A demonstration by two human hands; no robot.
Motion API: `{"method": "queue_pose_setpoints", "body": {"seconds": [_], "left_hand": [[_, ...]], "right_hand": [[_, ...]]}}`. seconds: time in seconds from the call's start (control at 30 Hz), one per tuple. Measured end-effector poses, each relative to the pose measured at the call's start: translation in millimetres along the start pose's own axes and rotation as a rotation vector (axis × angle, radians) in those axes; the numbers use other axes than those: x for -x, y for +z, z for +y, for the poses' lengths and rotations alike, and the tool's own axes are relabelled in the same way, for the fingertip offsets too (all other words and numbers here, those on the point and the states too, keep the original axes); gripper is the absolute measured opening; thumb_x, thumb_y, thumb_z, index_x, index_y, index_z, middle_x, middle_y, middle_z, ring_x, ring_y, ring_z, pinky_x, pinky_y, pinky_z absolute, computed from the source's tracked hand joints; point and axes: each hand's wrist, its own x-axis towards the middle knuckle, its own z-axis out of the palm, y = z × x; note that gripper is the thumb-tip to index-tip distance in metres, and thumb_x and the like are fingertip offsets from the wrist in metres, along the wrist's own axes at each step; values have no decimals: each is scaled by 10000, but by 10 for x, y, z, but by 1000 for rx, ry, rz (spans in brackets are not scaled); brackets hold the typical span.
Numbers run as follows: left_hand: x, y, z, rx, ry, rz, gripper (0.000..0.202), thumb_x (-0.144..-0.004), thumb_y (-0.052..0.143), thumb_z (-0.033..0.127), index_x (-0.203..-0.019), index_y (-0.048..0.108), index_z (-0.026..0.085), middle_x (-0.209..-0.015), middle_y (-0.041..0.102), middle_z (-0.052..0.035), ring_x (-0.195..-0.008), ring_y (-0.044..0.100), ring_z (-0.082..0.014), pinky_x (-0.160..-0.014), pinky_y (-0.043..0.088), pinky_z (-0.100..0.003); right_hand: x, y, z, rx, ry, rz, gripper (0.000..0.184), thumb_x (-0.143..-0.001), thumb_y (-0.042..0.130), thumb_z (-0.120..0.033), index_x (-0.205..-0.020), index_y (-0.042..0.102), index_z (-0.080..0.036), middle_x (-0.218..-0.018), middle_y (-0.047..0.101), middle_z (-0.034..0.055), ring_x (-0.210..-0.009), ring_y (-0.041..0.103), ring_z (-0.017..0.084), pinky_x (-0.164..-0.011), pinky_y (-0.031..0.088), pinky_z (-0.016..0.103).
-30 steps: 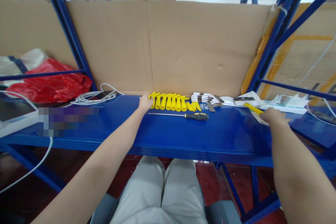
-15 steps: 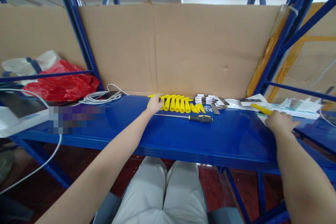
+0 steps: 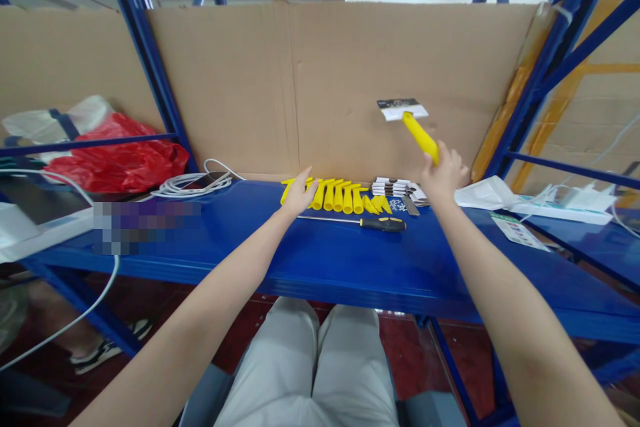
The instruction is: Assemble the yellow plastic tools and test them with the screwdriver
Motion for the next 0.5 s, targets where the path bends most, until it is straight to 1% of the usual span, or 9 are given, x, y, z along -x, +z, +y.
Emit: {"method": "queue_pose_setpoints", "body": {"seconds": [0.1,0.2,0.27,0.37,0.43,0.5], "left_hand": [[-2,-4,14,55,10,8,539,-934,502,359,-1429,460,150,-1495,471,-150,-1424,388,-245,-1198,269,-406],[1,-16,39,113,17,31,573,-943,482,421,-1453,425,166,-1530,424,-139,-1449,344,-234,-1197,265,-403],[13,-27,75,140,31,24,560,-954,455,437,-1442,440,162,-1527,430,-135,-1445,352,-228,-1196,263,-395],[48,-44,159,191,66,-40,494,-980,390,434,-1381,517,176,-1469,513,-97,-1409,412,-216,-1184,287,-375],[78,-49,223,221,34,-86,471,-986,371,429,-1342,563,187,-1409,578,-69,-1377,456,-217,-1171,313,-364],[105,-43,283,242,-13,-113,458,-987,373,416,-1327,585,194,-1370,613,-48,-1358,479,-216,-1163,326,-358]], "right_hand": [[91,215,-363,-127,-134,17,493,-911,409,-309,-1370,491,-151,-1190,587,190,-1129,501,321,-919,365,488],[286,426,-536,-195,-284,27,464,-935,368,-334,-1350,519,-190,-1135,609,164,-1074,521,316,-893,383,478],[436,516,-563,-185,-404,-11,471,-953,344,-342,-1357,526,-183,-1108,616,172,-1047,527,315,-885,384,464],[602,549,-539,-126,-566,-104,487,-964,342,-352,-1361,538,-150,-1086,624,182,-1028,534,315,-885,384,450],[655,532,-519,-89,-617,-156,497,-971,334,-352,-1369,536,-136,-1079,629,183,-1021,538,312,-878,390,439],[676,517,-513,-67,-630,-192,504,-976,325,-353,-1380,526,-129,-1087,631,183,-1027,539,310,-870,399,430]]}}
